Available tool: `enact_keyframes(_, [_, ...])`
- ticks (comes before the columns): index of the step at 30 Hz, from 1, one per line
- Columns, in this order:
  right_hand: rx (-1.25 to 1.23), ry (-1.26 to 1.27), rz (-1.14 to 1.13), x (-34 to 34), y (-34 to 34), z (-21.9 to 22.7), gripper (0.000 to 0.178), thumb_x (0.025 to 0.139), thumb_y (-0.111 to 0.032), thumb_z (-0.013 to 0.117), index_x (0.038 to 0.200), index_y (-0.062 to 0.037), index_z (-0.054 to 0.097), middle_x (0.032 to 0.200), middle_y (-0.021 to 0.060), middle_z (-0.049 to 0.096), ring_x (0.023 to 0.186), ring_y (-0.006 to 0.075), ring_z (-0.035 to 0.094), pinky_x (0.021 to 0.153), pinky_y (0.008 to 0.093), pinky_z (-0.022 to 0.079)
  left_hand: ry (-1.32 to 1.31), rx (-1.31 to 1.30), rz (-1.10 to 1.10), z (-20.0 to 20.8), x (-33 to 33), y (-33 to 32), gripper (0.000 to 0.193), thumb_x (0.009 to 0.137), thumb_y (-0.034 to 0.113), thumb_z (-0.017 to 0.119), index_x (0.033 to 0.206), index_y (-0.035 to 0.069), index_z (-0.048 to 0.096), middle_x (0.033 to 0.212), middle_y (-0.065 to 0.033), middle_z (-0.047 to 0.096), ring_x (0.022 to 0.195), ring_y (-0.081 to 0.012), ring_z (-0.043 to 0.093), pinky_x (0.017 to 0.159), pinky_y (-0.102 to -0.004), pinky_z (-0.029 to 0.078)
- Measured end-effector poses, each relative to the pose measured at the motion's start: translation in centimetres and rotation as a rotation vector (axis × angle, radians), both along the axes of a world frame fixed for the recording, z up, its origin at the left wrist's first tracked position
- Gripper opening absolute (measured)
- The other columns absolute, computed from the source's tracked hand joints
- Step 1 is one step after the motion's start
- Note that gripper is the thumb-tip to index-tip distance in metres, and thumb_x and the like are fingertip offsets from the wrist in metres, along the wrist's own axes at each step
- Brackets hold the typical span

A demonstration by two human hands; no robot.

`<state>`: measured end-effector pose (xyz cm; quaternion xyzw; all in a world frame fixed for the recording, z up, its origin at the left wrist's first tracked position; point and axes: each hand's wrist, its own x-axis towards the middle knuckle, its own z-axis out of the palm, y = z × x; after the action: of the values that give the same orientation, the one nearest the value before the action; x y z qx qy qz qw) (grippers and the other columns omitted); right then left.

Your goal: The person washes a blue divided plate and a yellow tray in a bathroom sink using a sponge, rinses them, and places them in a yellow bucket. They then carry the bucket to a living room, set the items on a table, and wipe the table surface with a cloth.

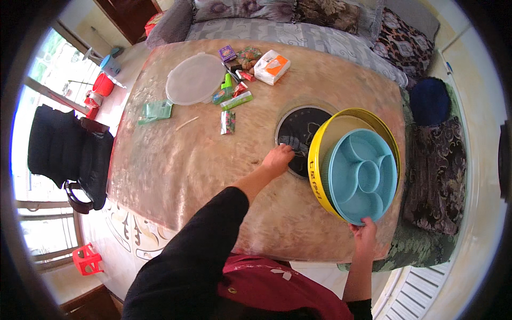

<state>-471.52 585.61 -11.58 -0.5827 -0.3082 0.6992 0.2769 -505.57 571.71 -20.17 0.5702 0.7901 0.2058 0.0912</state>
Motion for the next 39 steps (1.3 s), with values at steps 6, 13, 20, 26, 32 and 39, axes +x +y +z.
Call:
enact_keyframes(6, [-0.014, 0.023, 0.181, -5.6, 1.7, -2.0, 0.035, 0.072, -0.010, 0.049, 0.103, 0.0065, 0.046, 0.087, 0.0177, 0.057, 0.064, 0.0276, 0.059, 0.052, 0.0365, 0.052, -0.073, 0.269, 0.221, 2.5, -1.0, -10.0, 0.017, 0.065, -0.001, 0.053, 0.081, 0.005, 0.058, 0.081, -0.0112, 0.051, 0.082, -0.0308, 0.052, 0.069, -0.0397, 0.045])
enact_keyframes(13, [-0.064, -0.065, 0.195, -12.4, 0.9, -3.7, 0.029, 0.074, -0.010, 0.050, 0.098, 0.0054, 0.047, 0.080, 0.0166, 0.058, 0.058, 0.0268, 0.057, 0.046, 0.0338, 0.052, -0.047, 0.205, 0.588, 3.5, -2.5, -21.2, 0.014, 0.071, -0.001, 0.055, 0.079, 0.007, 0.062, 0.080, -0.0091, 0.057, 0.083, -0.0290, 0.056, 0.068, -0.0382, 0.047])
enact_keyframes(20, [-0.042, -0.095, 0.131, -14.8, -0.3, -3.7, 0.024, 0.076, -0.011, 0.053, 0.097, 0.0006, 0.049, 0.077, 0.0127, 0.055, 0.062, 0.0254, 0.056, 0.048, 0.0367, 0.052, -0.094, 0.270, 0.598, 3.9, -2.7, -24.0, 0.015, 0.070, -0.001, 0.056, 0.080, 0.007, 0.063, 0.080, -0.0092, 0.058, 0.082, -0.0292, 0.056, 0.068, -0.0381, 0.047])
enact_keyframes(26, [-0.006, -0.228, 0.132, -12.9, -0.2, -5.6, 0.031, 0.082, -0.029, 0.060, 0.101, -0.0067, 0.051, 0.076, 0.0065, 0.055, 0.062, 0.0237, 0.059, 0.043, 0.0320, 0.042, -0.080, 0.311, 0.573, 4.0, -5.2, -24.3, 0.015, 0.069, 0.001, 0.056, 0.081, 0.008, 0.064, 0.083, -0.0089, 0.059, 0.082, -0.0286, 0.056, 0.070, -0.0392, 0.047])
enact_keyframes(32, [0.105, -0.261, 0.090, -11.1, -3.9, -3.8, 0.029, 0.080, -0.034, 0.059, 0.098, -0.0116, 0.055, 0.083, 0.0028, 0.060, 0.064, 0.0169, 0.059, 0.045, 0.0303, 0.039, 0.007, 0.294, 0.552, 5.1, -10.7, -23.7, 0.015, 0.073, 0.004, 0.057, 0.086, 0.008, 0.062, 0.089, -0.0095, 0.058, 0.088, -0.0294, 0.054, 0.075, -0.0390, 0.045])
enact_keyframes(39, [0.171, -0.224, 0.490, -10.9, -14.1, -0.6, 0.019, 0.084, -0.022, 0.059, 0.093, -0.0060, 0.060, 0.077, 0.0073, 0.063, 0.055, 0.0145, 0.057, 0.042, 0.0247, 0.041, 0.247, -0.150, 0.612, 6.7, -22.7, -19.0, 0.029, 0.076, 0.017, 0.056, 0.104, 0.011, 0.057, 0.114, -0.0114, 0.050, 0.108, -0.0275, 0.045, 0.086, -0.0415, 0.039])
